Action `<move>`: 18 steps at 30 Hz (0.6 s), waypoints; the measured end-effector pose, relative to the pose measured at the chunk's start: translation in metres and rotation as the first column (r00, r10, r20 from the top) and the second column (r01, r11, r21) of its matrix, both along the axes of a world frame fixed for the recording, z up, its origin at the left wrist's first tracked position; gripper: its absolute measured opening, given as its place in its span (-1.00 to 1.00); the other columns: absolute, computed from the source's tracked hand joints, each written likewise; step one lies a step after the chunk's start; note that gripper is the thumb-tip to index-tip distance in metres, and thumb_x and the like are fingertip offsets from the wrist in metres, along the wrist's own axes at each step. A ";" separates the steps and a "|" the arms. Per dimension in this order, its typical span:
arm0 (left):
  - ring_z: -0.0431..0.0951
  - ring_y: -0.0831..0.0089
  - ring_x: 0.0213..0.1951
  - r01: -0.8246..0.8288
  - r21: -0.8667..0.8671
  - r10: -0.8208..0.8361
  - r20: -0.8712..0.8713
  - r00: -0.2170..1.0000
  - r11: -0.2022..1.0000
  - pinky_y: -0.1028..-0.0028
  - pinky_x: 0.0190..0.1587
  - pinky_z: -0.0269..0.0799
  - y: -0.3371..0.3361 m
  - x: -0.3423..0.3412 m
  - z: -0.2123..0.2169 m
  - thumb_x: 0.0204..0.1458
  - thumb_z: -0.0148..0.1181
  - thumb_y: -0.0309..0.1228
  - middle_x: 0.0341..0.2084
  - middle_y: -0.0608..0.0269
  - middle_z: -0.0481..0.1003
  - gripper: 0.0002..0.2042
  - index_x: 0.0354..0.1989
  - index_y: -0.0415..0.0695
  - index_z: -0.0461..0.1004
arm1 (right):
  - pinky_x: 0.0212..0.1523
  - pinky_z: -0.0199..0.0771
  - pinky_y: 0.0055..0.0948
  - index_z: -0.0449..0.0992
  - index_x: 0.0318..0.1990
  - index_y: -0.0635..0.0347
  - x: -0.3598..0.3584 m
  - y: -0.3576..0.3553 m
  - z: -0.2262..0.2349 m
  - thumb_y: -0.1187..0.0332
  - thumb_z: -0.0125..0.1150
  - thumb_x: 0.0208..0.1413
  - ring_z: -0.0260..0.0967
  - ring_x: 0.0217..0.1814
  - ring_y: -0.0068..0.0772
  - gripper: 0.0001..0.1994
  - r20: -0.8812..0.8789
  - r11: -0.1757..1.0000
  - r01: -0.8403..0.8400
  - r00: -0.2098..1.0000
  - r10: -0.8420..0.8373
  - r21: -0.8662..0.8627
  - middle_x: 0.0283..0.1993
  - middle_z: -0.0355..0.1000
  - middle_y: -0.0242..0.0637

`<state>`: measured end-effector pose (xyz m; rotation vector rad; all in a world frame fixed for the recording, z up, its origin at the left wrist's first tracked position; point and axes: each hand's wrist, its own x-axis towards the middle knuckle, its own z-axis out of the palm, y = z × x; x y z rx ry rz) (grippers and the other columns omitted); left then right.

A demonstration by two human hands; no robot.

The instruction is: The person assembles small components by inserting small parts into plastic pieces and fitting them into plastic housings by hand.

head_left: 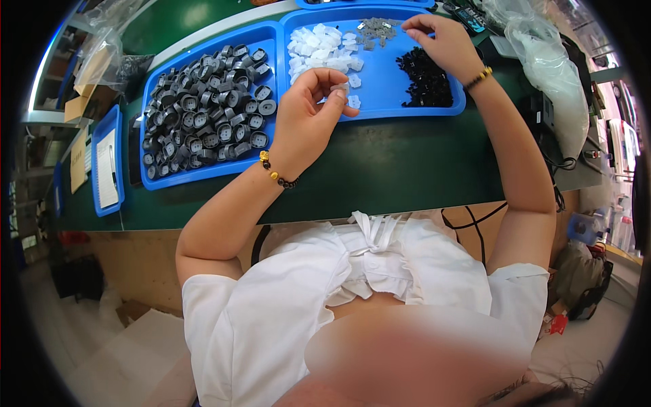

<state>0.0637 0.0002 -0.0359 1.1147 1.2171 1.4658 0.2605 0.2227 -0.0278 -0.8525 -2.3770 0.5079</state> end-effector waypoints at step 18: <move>0.48 0.63 -0.23 0.050 0.000 -0.050 -0.005 0.999 0.999 0.52 -0.16 0.63 0.002 0.002 0.001 0.11 0.10 -0.61 -0.23 0.28 0.48 -0.82 -0.11 -0.31 0.50 | -0.10 0.47 -0.23 0.56 -0.17 0.17 -0.042 0.008 -0.024 0.47 0.08 0.06 0.45 -0.13 -0.11 -0.80 0.311 0.884 -0.170 0.950 0.030 0.435 -0.25 0.50 -0.20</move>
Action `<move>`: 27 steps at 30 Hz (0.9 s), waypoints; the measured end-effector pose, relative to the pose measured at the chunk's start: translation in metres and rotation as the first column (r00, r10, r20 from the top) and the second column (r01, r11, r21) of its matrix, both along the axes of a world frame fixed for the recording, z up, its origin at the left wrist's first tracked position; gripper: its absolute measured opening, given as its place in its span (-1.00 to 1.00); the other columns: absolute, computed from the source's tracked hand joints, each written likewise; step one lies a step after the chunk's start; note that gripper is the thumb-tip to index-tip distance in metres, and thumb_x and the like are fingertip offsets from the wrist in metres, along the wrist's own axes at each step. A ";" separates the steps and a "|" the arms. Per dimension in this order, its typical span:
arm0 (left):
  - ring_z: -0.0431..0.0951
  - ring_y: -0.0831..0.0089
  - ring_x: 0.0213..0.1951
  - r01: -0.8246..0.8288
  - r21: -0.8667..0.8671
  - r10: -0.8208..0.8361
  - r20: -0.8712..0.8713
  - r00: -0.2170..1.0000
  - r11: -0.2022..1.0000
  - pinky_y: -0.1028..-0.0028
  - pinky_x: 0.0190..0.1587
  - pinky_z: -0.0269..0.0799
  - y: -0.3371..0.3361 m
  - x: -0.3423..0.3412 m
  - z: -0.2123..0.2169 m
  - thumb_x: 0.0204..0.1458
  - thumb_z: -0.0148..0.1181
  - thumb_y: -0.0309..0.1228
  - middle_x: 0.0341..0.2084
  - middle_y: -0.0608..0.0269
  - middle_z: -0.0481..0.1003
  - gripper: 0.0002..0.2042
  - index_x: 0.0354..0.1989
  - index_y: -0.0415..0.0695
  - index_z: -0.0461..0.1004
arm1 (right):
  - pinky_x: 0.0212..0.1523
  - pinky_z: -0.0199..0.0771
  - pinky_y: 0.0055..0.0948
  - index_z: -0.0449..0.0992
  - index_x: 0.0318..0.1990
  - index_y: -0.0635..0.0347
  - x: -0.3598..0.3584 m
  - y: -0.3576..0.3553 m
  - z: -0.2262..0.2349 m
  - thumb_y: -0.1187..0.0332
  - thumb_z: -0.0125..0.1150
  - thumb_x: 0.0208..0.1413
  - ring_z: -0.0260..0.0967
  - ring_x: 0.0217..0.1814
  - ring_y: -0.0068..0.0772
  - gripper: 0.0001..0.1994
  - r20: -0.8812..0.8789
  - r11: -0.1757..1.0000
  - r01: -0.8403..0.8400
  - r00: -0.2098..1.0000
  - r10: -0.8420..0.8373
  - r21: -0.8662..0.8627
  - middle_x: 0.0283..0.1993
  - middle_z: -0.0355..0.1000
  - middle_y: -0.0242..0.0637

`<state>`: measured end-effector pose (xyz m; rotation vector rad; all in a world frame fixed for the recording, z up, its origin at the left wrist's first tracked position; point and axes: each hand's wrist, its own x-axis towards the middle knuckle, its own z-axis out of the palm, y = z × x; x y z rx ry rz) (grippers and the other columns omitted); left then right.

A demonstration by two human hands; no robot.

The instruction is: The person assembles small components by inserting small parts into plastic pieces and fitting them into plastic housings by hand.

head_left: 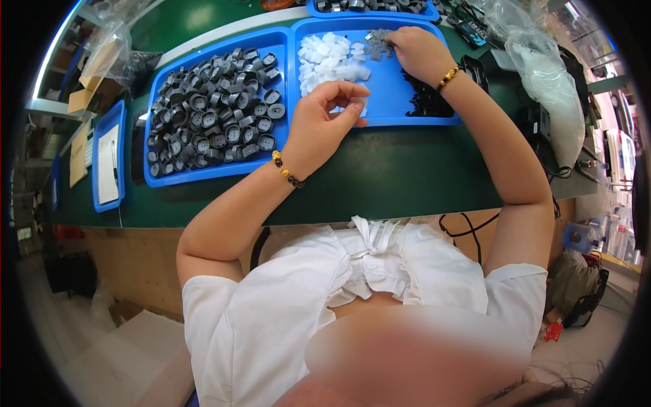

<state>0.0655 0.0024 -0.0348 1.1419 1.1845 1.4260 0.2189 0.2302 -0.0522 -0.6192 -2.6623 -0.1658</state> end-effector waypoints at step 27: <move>0.59 0.44 -0.13 0.089 -0.057 -0.066 0.319 0.945 0.994 0.53 0.00 0.51 -0.003 0.000 -0.001 0.19 0.15 -0.46 -0.16 0.12 0.55 -0.67 0.10 -0.31 0.44 | -0.14 0.50 -0.59 0.60 -0.15 0.29 0.041 -0.121 0.025 0.49 0.28 0.10 0.50 -0.21 -0.56 -0.83 -0.477 0.191 -0.437 0.827 -0.299 -0.879 -0.22 0.57 -0.31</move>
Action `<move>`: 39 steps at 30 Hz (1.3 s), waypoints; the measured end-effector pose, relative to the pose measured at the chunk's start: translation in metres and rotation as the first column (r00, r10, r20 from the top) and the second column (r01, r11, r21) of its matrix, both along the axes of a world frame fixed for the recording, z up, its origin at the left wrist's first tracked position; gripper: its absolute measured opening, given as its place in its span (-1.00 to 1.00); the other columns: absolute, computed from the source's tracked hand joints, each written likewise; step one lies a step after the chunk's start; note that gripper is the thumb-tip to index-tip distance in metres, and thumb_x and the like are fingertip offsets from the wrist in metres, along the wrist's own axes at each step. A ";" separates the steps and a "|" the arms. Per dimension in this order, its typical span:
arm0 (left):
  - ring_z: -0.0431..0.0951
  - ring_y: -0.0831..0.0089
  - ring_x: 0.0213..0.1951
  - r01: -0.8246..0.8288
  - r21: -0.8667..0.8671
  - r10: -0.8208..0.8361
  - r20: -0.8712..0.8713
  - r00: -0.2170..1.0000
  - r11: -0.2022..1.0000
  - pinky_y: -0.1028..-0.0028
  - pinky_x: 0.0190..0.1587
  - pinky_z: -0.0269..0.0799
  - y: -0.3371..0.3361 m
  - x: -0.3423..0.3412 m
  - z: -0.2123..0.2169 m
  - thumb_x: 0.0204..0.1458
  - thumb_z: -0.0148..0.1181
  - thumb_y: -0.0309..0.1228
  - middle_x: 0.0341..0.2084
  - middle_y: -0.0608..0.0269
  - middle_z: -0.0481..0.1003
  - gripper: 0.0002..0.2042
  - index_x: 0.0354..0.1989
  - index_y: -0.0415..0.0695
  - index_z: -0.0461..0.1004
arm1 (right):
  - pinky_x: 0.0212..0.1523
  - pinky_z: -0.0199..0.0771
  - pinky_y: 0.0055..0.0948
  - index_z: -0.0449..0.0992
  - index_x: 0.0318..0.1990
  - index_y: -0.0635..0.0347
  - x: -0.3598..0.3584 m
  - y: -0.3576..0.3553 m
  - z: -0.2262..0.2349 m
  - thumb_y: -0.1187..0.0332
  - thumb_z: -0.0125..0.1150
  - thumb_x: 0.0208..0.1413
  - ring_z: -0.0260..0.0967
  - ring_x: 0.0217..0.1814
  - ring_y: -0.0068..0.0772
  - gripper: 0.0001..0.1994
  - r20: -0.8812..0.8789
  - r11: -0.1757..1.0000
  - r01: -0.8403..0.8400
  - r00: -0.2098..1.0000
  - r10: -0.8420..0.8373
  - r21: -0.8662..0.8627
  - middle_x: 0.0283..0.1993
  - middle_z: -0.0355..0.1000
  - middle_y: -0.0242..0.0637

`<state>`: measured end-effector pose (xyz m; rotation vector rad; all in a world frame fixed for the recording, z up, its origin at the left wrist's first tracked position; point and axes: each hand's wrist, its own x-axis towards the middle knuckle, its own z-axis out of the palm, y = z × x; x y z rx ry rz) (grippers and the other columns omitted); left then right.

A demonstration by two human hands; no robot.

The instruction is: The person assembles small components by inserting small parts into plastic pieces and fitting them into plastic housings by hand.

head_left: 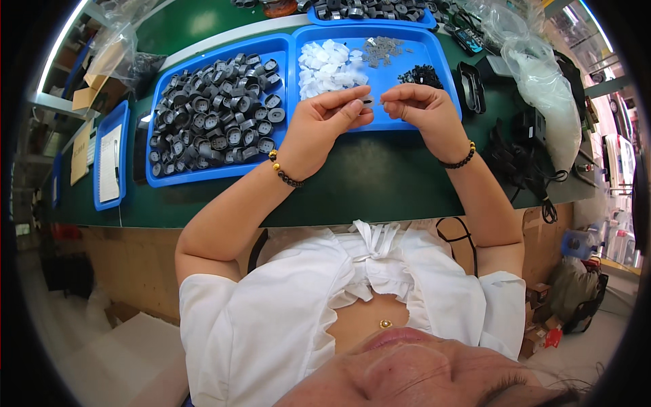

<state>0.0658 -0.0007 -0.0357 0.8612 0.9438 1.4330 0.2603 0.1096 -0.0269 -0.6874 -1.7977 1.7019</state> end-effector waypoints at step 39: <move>0.54 0.44 -0.12 0.123 0.005 -0.122 -0.097 0.988 0.992 0.49 -0.02 0.51 -0.004 -0.001 0.001 0.15 0.18 -0.52 -0.09 0.17 0.50 -0.70 0.06 -0.29 0.48 | -0.15 0.50 -0.63 0.58 -0.12 0.25 0.002 -0.020 0.002 0.52 0.32 0.04 0.53 -0.19 -0.58 -0.78 -0.090 0.997 0.060 0.994 -0.063 -0.040 -0.23 0.58 -0.31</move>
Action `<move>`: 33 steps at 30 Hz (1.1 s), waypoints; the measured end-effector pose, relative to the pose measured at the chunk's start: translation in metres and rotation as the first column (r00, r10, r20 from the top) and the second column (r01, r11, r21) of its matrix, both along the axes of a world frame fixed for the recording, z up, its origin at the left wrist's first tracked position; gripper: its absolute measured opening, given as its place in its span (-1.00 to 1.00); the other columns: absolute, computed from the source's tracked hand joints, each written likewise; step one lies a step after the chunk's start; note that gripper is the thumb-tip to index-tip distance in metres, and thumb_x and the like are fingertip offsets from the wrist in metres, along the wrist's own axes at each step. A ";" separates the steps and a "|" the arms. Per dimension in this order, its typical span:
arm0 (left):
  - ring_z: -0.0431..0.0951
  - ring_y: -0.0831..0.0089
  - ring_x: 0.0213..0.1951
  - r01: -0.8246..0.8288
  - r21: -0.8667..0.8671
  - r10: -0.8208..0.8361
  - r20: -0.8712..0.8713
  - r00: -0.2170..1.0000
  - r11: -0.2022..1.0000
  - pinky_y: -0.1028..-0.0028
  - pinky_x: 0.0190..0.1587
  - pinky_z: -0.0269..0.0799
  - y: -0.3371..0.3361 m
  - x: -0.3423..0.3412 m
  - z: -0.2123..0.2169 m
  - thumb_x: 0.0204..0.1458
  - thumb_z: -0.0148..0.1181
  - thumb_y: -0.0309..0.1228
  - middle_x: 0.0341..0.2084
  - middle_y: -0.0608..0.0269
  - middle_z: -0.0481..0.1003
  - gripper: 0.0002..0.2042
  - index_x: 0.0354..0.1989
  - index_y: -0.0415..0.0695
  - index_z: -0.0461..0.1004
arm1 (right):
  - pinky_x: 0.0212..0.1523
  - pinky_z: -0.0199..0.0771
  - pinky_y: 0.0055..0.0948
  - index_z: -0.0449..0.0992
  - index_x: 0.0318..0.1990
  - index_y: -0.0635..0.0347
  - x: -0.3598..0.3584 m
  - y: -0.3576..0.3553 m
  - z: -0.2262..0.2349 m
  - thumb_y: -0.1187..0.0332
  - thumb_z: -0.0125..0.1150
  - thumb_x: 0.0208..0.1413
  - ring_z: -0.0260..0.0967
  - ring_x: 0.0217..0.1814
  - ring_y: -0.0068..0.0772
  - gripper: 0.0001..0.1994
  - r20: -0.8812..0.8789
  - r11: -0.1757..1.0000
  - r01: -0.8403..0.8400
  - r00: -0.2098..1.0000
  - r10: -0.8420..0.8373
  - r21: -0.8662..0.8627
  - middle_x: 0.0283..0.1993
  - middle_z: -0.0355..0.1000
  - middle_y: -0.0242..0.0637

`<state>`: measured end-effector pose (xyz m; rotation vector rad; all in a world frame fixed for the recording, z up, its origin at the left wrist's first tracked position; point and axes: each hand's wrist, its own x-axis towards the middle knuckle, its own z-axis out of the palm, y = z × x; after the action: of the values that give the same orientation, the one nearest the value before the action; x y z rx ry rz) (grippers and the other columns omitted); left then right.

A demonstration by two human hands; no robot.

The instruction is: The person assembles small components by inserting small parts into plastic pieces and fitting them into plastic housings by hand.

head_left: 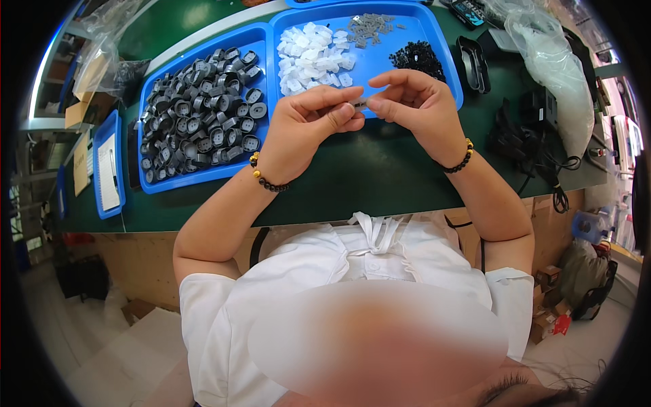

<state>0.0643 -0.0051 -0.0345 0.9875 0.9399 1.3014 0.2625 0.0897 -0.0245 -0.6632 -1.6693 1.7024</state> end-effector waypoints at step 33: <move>0.59 0.48 -0.22 -0.049 -0.091 0.065 0.186 0.980 0.995 0.53 -0.13 0.57 0.003 0.006 0.004 0.09 0.25 -0.52 -0.15 0.14 0.54 -0.73 -0.04 -0.28 0.44 | -0.26 0.46 -0.54 0.59 -0.07 0.15 -0.008 0.002 -0.006 0.40 0.34 0.01 0.50 -0.26 -0.45 -0.72 0.036 0.781 0.167 0.971 -0.236 0.601 -0.27 0.56 -0.28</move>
<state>0.0703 -0.0024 -0.0308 0.7611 0.8752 1.3653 0.2543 0.0914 -0.0305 -0.6004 -1.9899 0.9119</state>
